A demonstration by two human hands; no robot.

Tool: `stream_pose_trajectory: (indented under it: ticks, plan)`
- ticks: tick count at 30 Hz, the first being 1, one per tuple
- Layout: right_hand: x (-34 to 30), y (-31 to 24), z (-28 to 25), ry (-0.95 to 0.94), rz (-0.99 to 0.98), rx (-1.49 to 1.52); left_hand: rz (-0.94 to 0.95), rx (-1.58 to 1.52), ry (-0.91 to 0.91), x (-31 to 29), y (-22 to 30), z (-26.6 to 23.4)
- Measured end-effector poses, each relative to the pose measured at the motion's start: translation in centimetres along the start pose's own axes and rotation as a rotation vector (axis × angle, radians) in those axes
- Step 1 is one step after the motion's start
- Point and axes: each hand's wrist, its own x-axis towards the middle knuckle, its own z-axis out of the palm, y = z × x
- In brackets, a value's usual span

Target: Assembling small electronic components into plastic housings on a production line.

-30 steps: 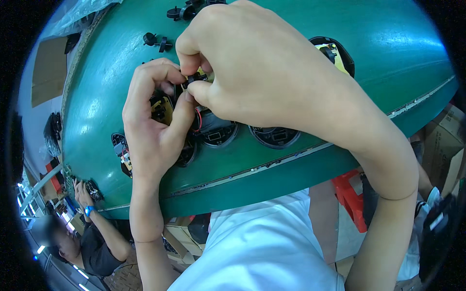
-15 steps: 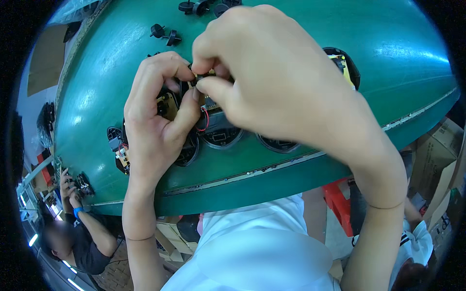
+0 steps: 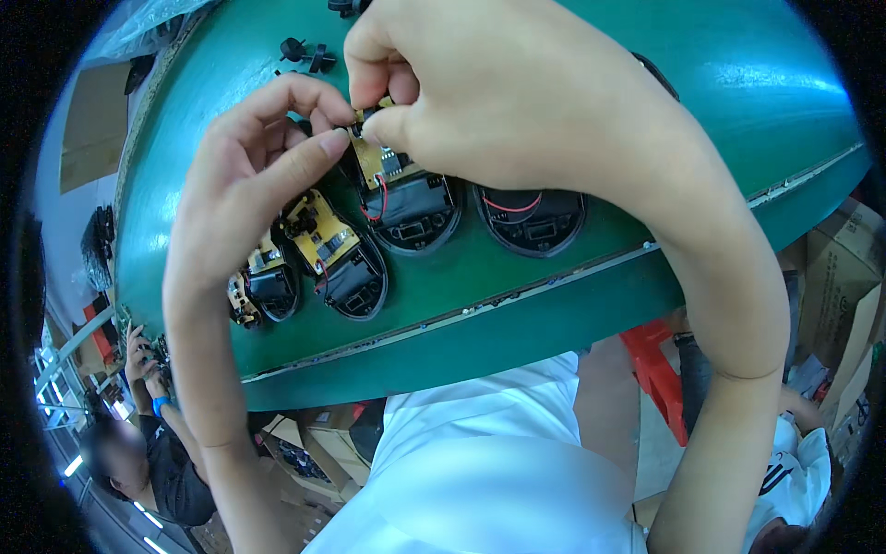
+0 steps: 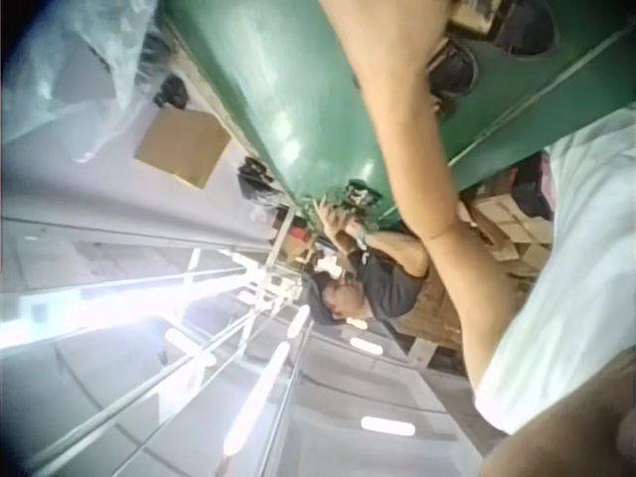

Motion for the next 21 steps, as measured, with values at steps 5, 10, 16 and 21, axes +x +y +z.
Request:
stream_pose_trajectory:
  ticks: [5, 10, 16, 21]
  plan:
    - [-0.3, -2.4, 0.2, 0.013, 0.059, -0.174, -0.176, 0.05, -0.212, 1.6, 1.1, -1.8]
    - [-0.2, -2.4, -0.4, 0.023, 0.022, -0.217, -0.24, 0.102, -0.336, 3.0, 1.6, -2.7]
    - [-0.6, -2.8, -0.9, -0.004, 0.107, -0.158, -0.234, 0.172, -0.315, 3.5, 2.5, -2.0]
    - [-1.4, -1.3, -0.1, 0.034, 0.028, 0.006, -0.297, 0.146, -0.299, 3.8, 2.4, -1.4]
